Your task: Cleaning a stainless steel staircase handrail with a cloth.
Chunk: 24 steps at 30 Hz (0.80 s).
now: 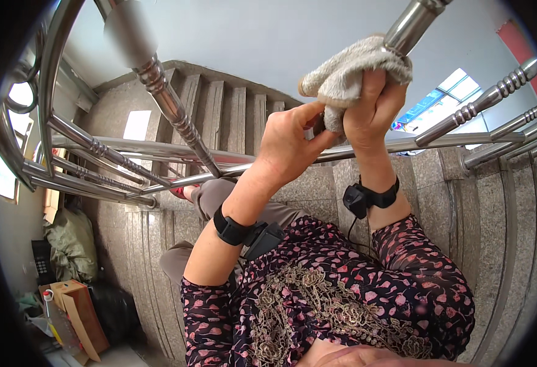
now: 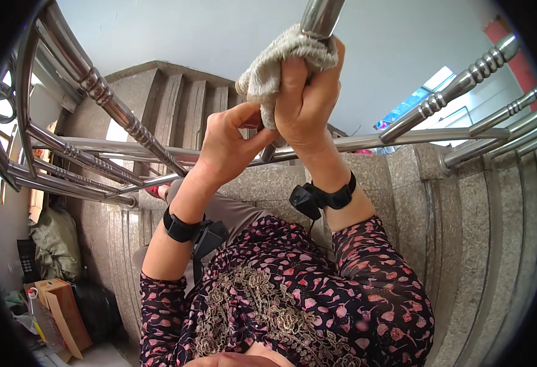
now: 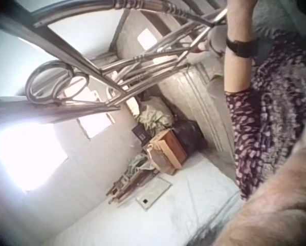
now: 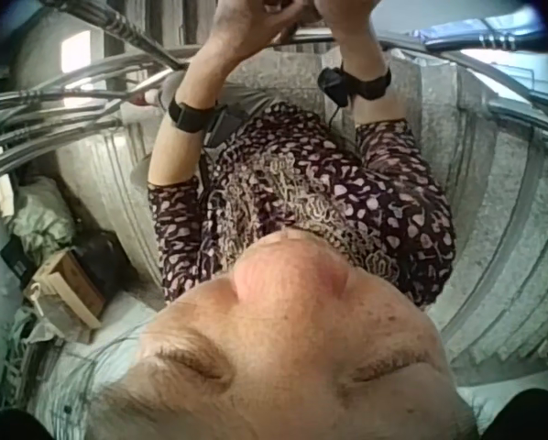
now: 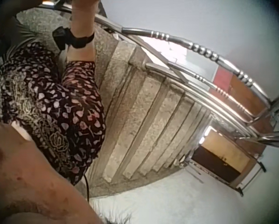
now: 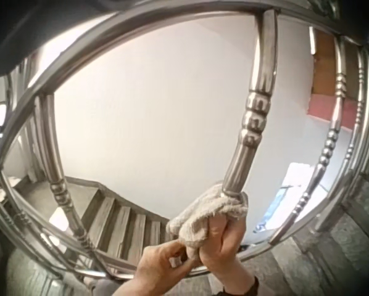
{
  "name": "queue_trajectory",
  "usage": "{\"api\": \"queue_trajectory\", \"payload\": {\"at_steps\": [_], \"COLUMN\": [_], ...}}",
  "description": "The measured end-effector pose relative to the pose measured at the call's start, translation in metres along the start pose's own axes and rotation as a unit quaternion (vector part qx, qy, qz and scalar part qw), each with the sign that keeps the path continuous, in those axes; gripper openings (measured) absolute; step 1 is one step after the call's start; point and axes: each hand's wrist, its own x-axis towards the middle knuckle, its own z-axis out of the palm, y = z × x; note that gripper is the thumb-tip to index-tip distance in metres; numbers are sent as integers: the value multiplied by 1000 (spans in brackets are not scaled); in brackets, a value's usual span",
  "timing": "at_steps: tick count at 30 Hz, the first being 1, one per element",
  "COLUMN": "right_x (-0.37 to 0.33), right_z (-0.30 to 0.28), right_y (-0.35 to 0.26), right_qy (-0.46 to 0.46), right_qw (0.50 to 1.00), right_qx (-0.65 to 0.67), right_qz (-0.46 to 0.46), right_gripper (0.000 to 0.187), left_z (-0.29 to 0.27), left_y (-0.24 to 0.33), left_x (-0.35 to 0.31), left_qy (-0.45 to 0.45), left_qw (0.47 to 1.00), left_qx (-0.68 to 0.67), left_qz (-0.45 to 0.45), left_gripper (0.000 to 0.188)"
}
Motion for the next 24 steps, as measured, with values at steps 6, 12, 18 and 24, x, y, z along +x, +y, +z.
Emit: {"api": "queue_trajectory", "payload": {"at_steps": [6, 12, 18, 24], "right_x": [-69, -122, -146, -144], "right_z": [-5, -13, -17, -14], "right_y": [15, 33, 28, 28], "right_qy": [-33, -68, -87, -81], "right_qw": [993, 990, 977, 982], "right_qx": [40, 43, -27, -7], "right_qz": [103, 113, 193, 172], "right_gripper": [31, 39, 35, 32], "left_z": [2, 14, 22, 21], "left_y": [-38, -76, -98, -107], "left_x": [-23, -45, -56, -56], "left_qy": [-109, -122, -109, -145], "left_qw": [992, 990, 992, 985], "left_qx": [21, 35, 36, 2], "left_qz": [-60, -67, -48, -93], "left_gripper": [23, 25, 28, 33]}}
